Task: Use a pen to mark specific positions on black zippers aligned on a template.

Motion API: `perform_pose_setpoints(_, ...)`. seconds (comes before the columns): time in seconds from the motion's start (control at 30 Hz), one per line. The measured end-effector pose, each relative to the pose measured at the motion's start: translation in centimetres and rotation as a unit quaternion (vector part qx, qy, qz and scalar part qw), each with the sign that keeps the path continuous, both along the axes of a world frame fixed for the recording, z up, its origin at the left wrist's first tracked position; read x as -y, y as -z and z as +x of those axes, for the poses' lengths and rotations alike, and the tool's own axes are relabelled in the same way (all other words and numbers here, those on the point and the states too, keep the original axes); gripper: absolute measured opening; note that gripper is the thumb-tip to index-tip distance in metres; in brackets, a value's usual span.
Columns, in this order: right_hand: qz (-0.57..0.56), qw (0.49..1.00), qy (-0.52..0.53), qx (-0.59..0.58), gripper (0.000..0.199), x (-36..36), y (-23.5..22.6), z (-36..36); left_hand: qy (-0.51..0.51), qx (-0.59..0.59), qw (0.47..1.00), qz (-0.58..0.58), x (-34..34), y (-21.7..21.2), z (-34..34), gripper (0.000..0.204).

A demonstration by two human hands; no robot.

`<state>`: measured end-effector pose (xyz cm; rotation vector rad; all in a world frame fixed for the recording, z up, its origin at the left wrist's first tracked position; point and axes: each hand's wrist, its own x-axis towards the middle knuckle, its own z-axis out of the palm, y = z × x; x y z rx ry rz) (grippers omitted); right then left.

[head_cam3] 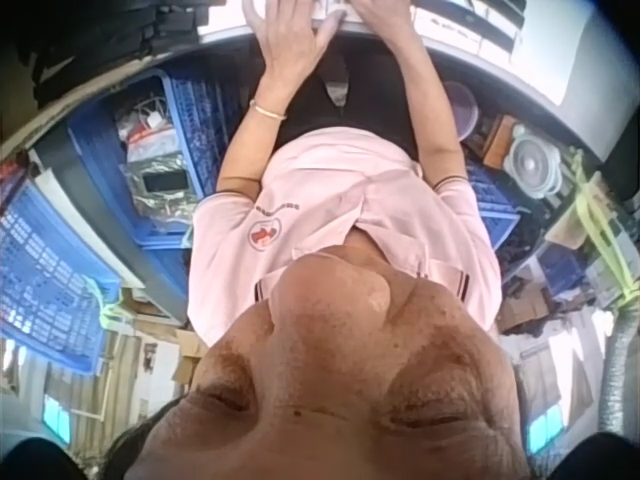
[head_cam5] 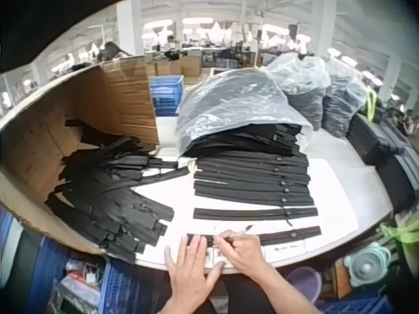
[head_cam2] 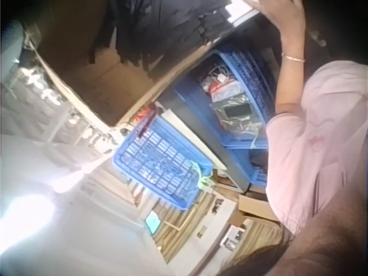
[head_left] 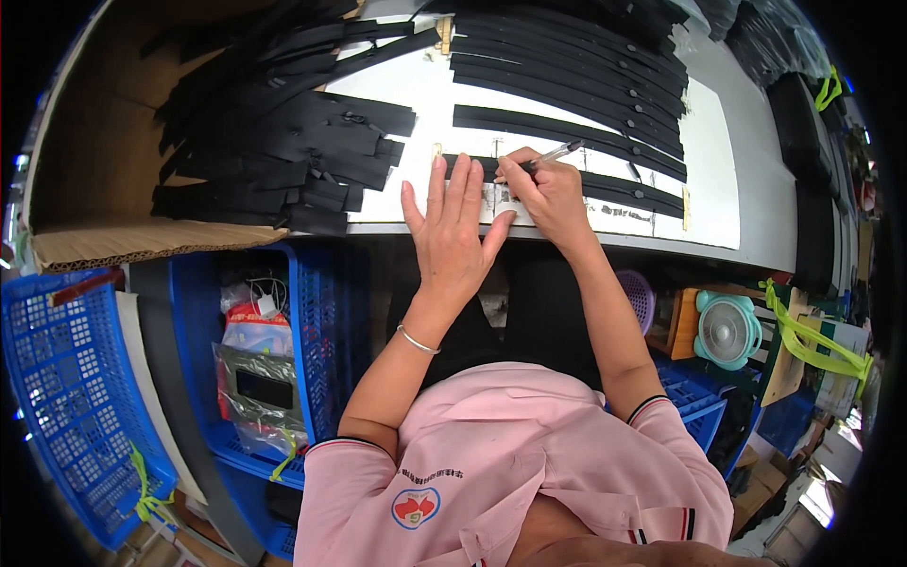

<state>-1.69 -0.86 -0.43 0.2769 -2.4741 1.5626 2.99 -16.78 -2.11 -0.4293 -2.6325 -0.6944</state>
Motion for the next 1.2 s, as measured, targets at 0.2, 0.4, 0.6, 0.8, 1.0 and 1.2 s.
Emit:
perform_pose_setpoints(0.2, -0.092, 0.995, -0.008, 0.042, 0.023, -1.0, -1.5, 1.0, 0.006, 0.004, 1.000, -0.001, 0.0, 0.1, 0.0, 0.068)
perform_pose_setpoints(0.4, -0.036, 0.982, 0.180, -0.034, 0.022, -7.1, -1.8, 2.0, 0.007, 0.007, 1.000, -0.014, 0.1, -0.1, 0.0, 0.069)
perform_pose_setpoints(0.6, 0.013, 0.985, 0.172, 0.005, 0.025, -8.7, -0.5, 2.0, 0.016, 0.019, 1.000, -0.017, -0.1, 0.0, 0.1, 0.069)
perform_pose_setpoints(0.8, 0.031, 0.985, 0.168, -0.017, 0.024, -8.4, -0.5, 1.8, 0.027, 0.020, 0.999, -0.016, -3.0, -1.5, 0.2, 0.070)
perform_pose_setpoints(1.0, 0.060, 0.982, 0.176, -0.014, 0.024, -8.4, -0.5, 1.8, 0.142, 0.037, 0.988, 0.048, -6.6, -1.7, 0.2, 0.062)
perform_pose_setpoints(1.2, -0.067, 0.988, 0.142, -0.009, 0.023, -8.6, -0.7, 2.3, 0.130, 0.020, 0.991, 0.018, -6.9, -1.2, 0.2, 0.052)
